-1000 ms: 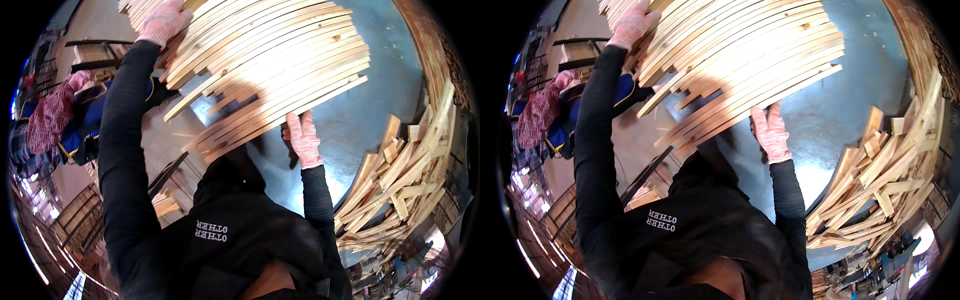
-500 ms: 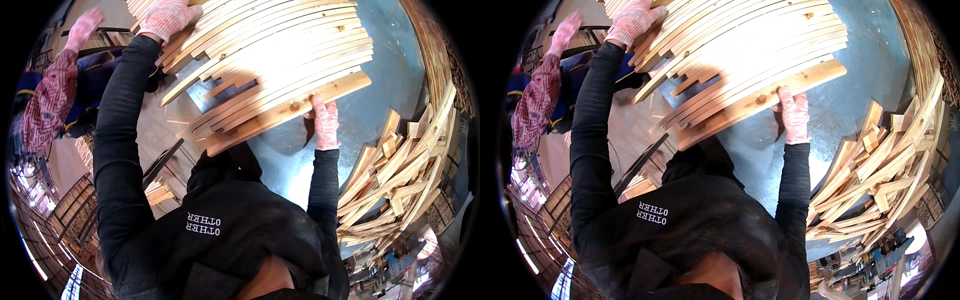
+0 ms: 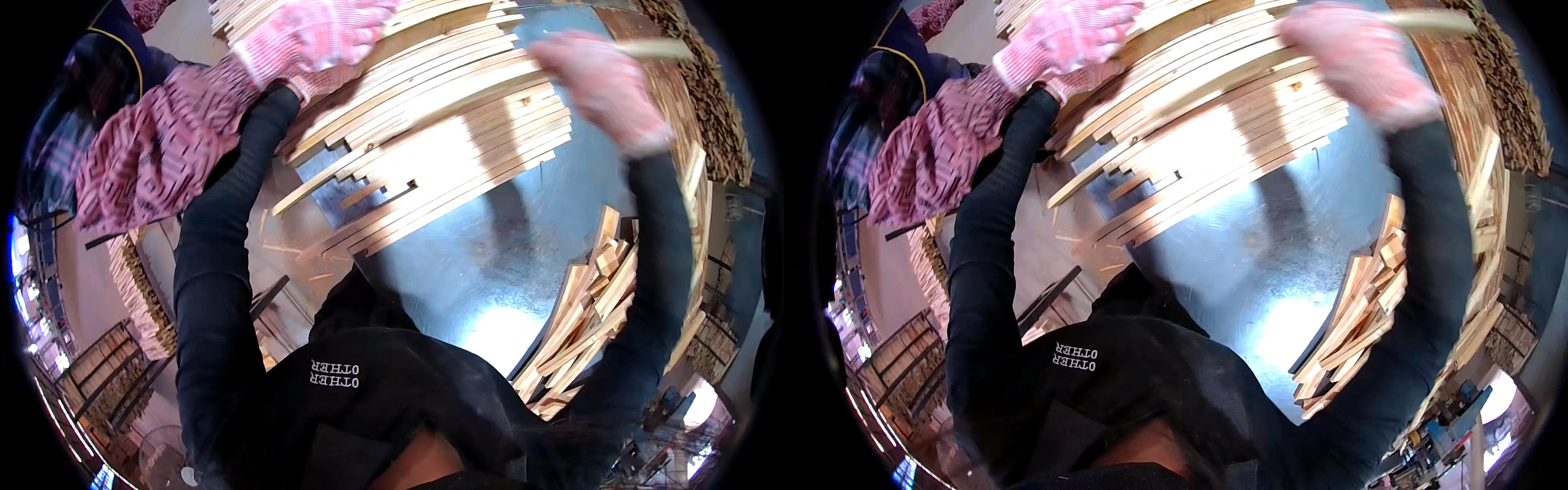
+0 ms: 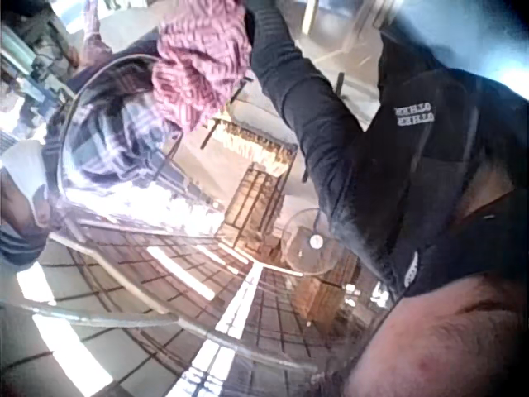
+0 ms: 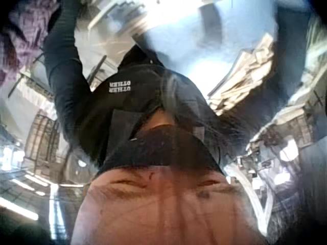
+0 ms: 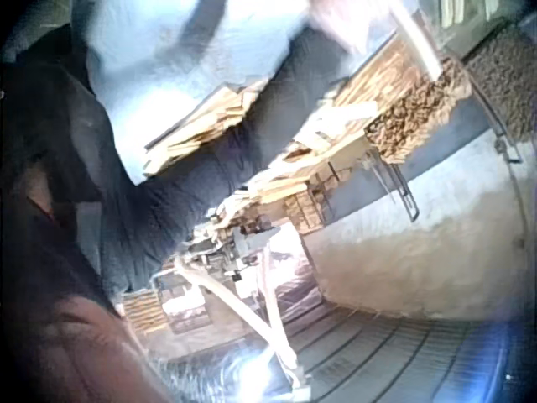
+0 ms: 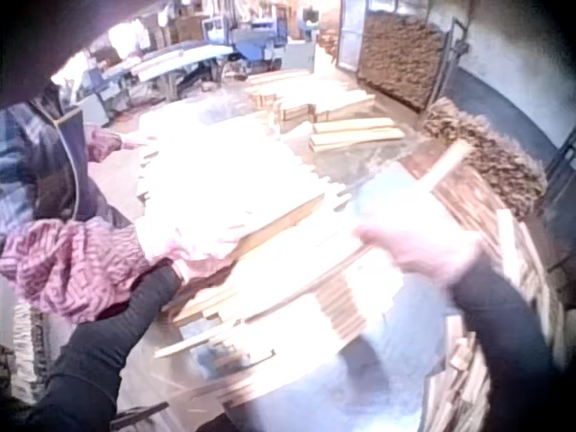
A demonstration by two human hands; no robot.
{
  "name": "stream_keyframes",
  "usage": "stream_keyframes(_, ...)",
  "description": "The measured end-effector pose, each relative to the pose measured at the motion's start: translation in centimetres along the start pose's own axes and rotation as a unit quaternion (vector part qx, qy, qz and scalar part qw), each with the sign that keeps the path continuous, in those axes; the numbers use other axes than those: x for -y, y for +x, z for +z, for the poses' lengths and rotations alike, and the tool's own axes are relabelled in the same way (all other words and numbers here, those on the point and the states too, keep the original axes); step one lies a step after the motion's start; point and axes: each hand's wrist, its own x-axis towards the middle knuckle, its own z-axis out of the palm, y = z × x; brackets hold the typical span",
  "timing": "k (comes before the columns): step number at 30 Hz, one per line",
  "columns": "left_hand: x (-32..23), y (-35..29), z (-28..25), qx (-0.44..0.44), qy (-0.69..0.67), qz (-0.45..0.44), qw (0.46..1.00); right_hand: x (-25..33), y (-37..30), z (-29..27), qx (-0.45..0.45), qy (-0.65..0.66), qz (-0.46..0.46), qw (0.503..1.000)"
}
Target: The person picks up wooden planks from a pile on a metal table and stacks them into a neat pile. They handle the planks one by one or in small groups, aligning them before placing them down.
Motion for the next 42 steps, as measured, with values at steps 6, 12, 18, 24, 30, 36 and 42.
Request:
stream_keyframes(6, 0.9, 1.4, -5.8, 0.025, -0.675, -0.204, 0.709, 8.8, 9.9, 13.2, -0.061, 0.061, -0.111, 0.99)
stream_keyframes(12, -0.2, 0.9, -8.5, 0.173, -0.595, -0.246, 0.745, 9.6, 5.6, 11.6, -0.292, 0.449, 0.146, 0.832)
stream_keyframes(18, -2.2, 0.7, -9.4, 0.119, -0.559, -0.266, 0.776, 4.2, -14.2, 20.1, -0.145, 0.16, 0.641, 0.737)
stream_keyframes(24, -3.0, -2.2, -13.9, 0.113, -0.596, -0.274, 0.746, 5.9, -13.8, 23.7, -0.107, 0.361, 0.657, 0.653)
stream_keyframes(30, -6.8, -8.3, -18.9, 0.248, -0.653, -0.297, 0.651, 2.0, -13.1, 23.8, -0.057, 0.384, 0.641, 0.662)
stream_keyframes(36, -5.0, -7.1, -16.5, 0.149, -0.688, -0.243, 0.667, 2.9, -11.9, 23.1, 0.008, 0.232, 0.685, 0.691)
stream_keyframes(42, -7.9, -8.3, -11.4, 0.169, -0.429, -0.247, 0.852, 2.6, -11.0, 24.0, -0.019, 0.274, 0.646, 0.713)
